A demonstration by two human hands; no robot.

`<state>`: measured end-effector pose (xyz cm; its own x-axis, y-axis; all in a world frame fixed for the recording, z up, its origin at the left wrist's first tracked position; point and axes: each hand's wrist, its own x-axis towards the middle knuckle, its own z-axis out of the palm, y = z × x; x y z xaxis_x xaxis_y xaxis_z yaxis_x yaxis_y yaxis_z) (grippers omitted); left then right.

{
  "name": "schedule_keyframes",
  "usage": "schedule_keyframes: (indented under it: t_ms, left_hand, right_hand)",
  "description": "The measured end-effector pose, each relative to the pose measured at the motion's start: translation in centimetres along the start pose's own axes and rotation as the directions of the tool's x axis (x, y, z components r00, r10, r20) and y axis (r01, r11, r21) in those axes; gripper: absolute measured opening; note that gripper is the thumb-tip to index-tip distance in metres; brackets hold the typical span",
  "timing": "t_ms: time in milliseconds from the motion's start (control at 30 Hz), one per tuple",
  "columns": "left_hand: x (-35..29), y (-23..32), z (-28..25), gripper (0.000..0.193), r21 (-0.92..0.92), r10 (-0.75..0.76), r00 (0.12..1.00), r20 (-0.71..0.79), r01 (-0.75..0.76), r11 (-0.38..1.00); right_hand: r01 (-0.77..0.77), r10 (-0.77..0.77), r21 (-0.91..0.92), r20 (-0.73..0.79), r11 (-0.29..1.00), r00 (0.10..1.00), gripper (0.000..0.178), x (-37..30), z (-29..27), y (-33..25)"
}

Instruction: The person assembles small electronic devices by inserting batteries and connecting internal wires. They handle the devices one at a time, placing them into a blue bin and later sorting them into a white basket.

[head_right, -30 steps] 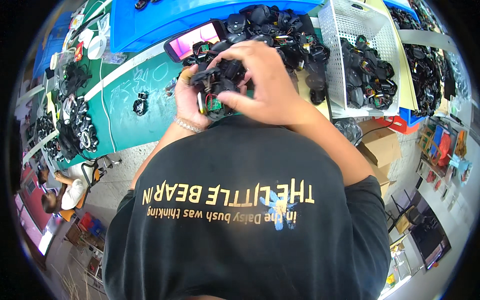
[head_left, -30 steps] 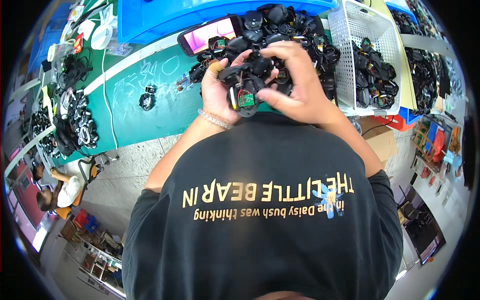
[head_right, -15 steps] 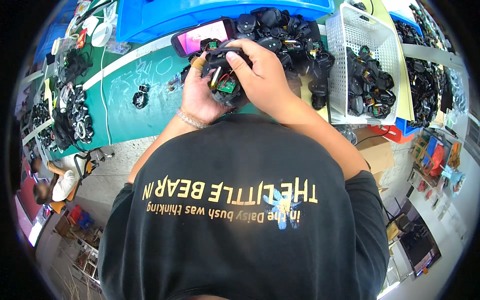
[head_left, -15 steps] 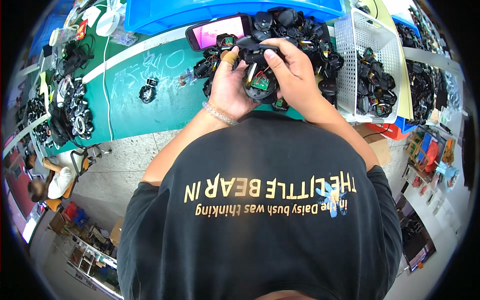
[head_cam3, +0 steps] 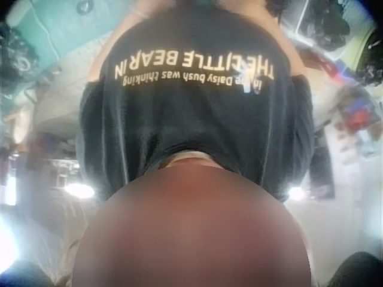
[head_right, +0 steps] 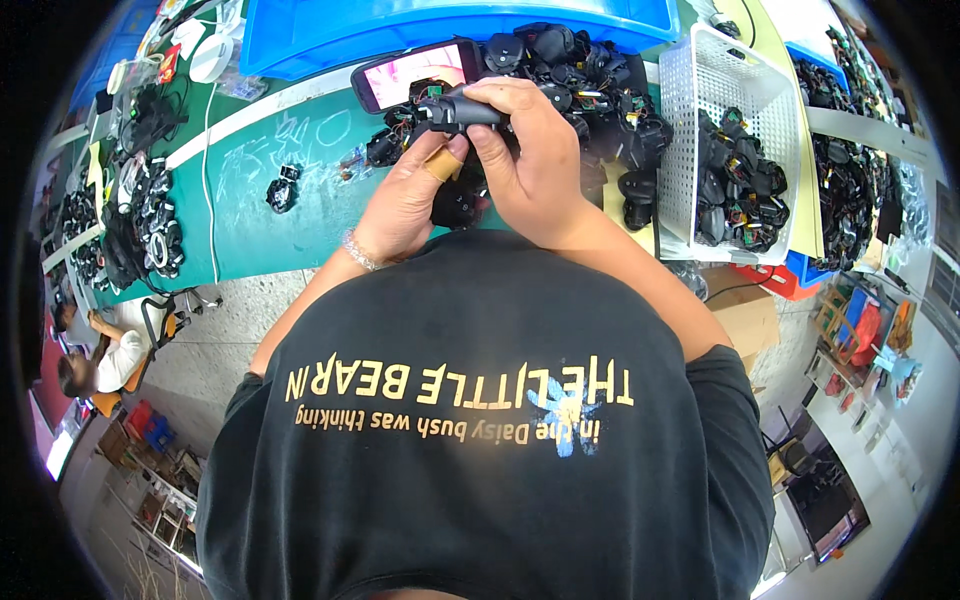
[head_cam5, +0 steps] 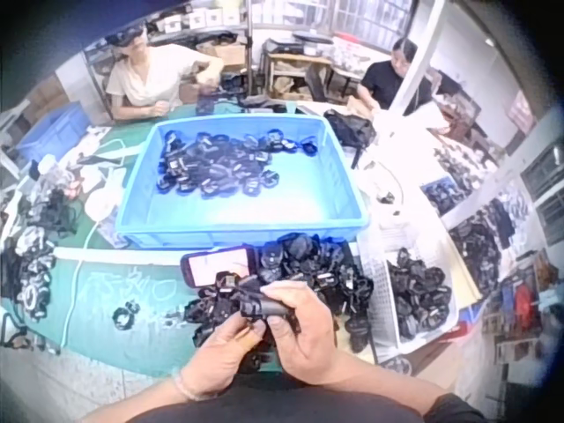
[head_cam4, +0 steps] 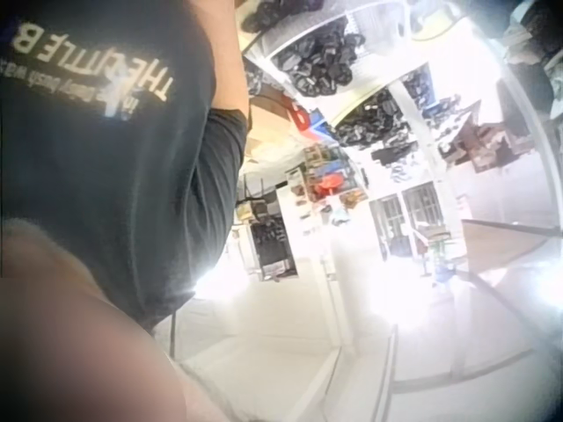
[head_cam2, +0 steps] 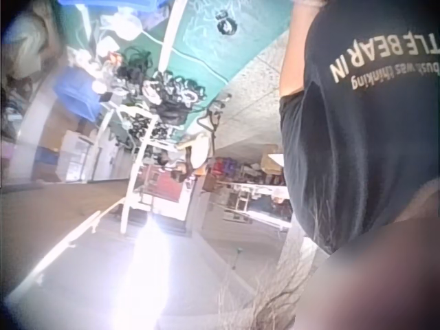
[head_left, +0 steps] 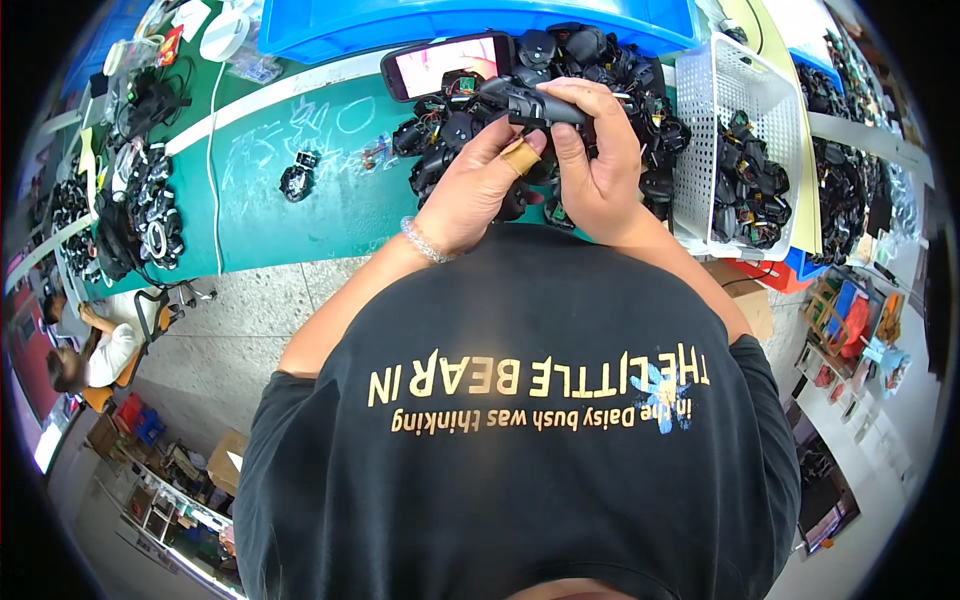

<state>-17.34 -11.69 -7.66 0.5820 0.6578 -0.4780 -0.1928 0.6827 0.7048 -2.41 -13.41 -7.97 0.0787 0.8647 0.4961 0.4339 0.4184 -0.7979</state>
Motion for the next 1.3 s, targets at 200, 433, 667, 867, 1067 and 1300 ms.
schedule_keyframes:
  t_ms: [200,433,667,867,1067,1300]
  left_hand:
    - [0.1,-0.7,-0.7,0.036,0.163,0.055,0.998,0.001,-0.055,0.985]
    - [0.3,-0.3,-0.7,0.037,-0.117,-0.043,0.997,0.063,0.051,0.992]
    - [1.1,-0.9,-1.9,0.061,-0.647,0.028,0.896,0.444,0.299,0.702]
    - [1.3,-0.6,-1.9,0.058,-0.679,0.121,0.842,0.525,0.329,0.656]
    - [0.7,0.2,-1.3,0.073,-0.555,0.147,0.873,0.465,0.159,0.816]
    - [0.5,0.3,-1.5,0.076,-0.595,0.160,0.887,0.434,0.148,0.790]
  right_hand:
    - [-0.018,0.019,0.034,-0.026,0.999,0.999,0.021,0.2,0.4,-0.1]
    - [-0.063,0.064,0.024,-0.031,0.998,0.997,0.022,0.1,0.5,0.5]
    - [-0.320,0.463,0.946,0.308,-0.054,0.831,0.035,3.0,-4.1,2.1]
    - [-0.390,0.239,0.919,0.394,-0.065,0.888,0.040,3.2,-7.2,2.1]
    - [-0.331,0.295,0.938,0.347,-0.104,0.890,0.039,1.3,-7.1,3.2]
    - [-0.369,0.348,0.911,0.412,-0.187,0.842,0.036,0.7,-6.2,3.1]
